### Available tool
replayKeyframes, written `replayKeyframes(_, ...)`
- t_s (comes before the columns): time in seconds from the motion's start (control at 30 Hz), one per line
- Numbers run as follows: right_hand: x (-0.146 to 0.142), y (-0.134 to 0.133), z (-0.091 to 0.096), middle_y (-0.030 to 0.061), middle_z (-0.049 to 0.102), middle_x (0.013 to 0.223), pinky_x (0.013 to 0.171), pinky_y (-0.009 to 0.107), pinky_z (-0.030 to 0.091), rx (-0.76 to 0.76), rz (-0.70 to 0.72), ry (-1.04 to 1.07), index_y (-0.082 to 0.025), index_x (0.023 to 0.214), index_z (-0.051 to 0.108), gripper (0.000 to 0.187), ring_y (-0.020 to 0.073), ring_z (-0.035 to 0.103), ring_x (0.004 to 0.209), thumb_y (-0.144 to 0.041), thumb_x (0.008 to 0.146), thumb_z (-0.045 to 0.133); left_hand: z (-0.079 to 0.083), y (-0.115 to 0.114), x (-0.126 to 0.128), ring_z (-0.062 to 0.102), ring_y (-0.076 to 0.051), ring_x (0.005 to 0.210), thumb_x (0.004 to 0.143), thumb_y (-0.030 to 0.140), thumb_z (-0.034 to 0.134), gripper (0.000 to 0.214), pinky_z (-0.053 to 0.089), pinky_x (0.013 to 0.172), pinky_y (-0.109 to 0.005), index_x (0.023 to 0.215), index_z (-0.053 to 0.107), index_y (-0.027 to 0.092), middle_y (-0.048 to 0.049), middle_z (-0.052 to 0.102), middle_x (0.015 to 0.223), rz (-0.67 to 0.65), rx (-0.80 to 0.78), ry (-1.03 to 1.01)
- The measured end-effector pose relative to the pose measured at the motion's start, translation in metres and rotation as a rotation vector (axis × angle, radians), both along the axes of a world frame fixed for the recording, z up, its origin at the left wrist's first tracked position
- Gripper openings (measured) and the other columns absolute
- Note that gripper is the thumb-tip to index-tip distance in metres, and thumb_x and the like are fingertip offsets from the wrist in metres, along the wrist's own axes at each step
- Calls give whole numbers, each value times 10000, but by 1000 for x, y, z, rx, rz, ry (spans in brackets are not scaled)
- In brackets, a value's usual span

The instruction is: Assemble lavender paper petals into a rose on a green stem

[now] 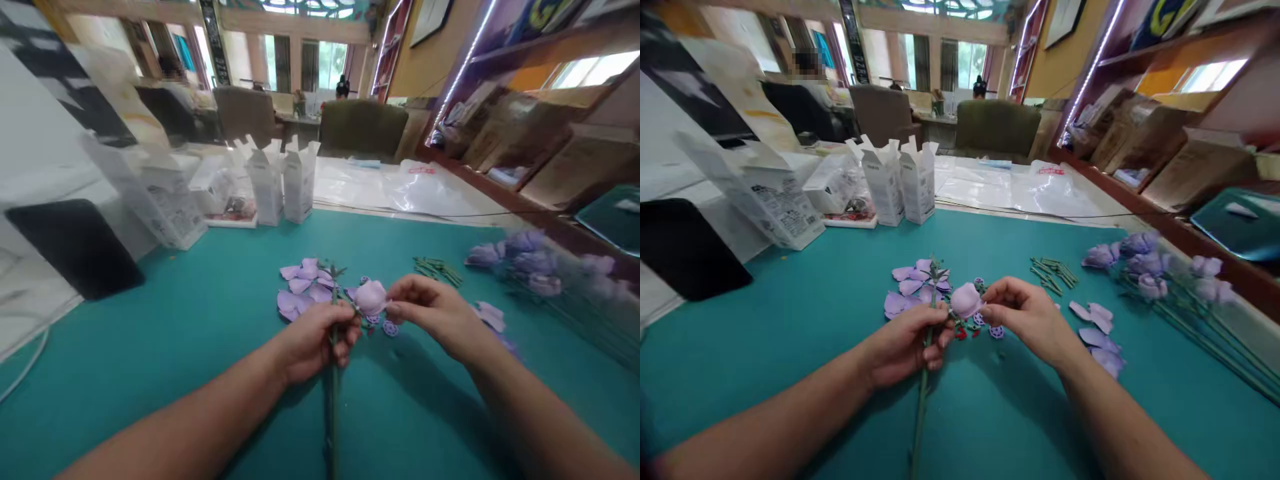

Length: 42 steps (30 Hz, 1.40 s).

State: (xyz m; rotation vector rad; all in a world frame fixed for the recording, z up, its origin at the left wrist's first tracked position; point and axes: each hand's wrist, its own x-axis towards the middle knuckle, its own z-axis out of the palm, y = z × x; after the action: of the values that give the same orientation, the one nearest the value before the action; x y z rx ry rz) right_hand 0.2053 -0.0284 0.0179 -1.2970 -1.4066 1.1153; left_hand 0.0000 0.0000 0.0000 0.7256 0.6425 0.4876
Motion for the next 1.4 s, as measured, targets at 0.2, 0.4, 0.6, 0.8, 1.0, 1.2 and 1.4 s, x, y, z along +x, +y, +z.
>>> replayKeyframes(0.2, -4, -2, 4, 28, 644, 647, 549, 253, 516, 23, 3, 13, -166, 763, 687, 362, 165, 615, 602, -468, 664, 861, 0, 0, -3, 337, -53, 351, 815, 215, 500, 154, 358, 384, -192, 683, 544, 148, 23, 522, 547, -33, -6, -48)
replayKeyframes(0.4, -11, -9, 6, 26, 654, 648, 521, 230, 511, 103, -3, 78, -174, 778, 694, 331, 151, 614, 584, -452, 697, 854, 0, 2, -4, 267, -51, 332, 880, 232, 369, 317, 286, 360, -185, 635, 545, 136, 18, 464, 495, -70, -113, -44)
replayKeyframes(0.6, -19, -17, 12, 16, 661, 660, 534, 212, 530, 175, 11, 140, -178, 774, 694, 272, 142, 635, 592, -389, 721, 858, 0, 2, -6, 237, -49, 314, 828, 230, 407, 255, 272, 344, -178, 623, 534, 146, 30, 436, 467, -134, -106, -78)
replayKeyframes(0.8, -22, -19, 14, 15, 656, 664, 547, 217, 533, 182, 34, 171, -178, 777, 680, 282, 148, 639, 608, -400, 737, 848, -1, 1, -7, 240, -43, 310, 759, 242, 471, 175, 279, 337, -165, 621, 529, 152, 35, 445, 463, -158, -94, -98)
replayKeyframes(1.0, -19, -14, 13, -15, 631, 709, 554, 216, 535, 159, 78, 273, -198, 960, 638, 366, 134, 623, 621, -291, 699, 878, -2, 1, -8, 240, -40, 308, 758, 249, 492, 164, 290, 340, -164, 632, 529, 151, 38, 450, 465, -162, -71, -113)
replayKeyframes(1.2, -18, -11, 7, 4, 649, 823, 603, 214, 538, -8, 186, 256, -202, 1053, 659, 470, 137, 614, 706, -228, 648, 898, -1, 0, -7, 250, -45, 310, 783, 246, 470, 181, 297, 340, -166, 641, 530, 152, 33, 454, 468, -157, -77, -90)
replayKeyframes(1.4, -18, -12, 6, 23, 682, 855, 666, 242, 567, 9, 198, 296, -200, 991, 695, 385, 151, 640, 748, -274, 674, 899, -1, 0, -7, 251, -46, 316, 795, 249, 464, 188, 295, 347, -169, 654, 535, 145, 32, 455, 473, -150, -51, -92)
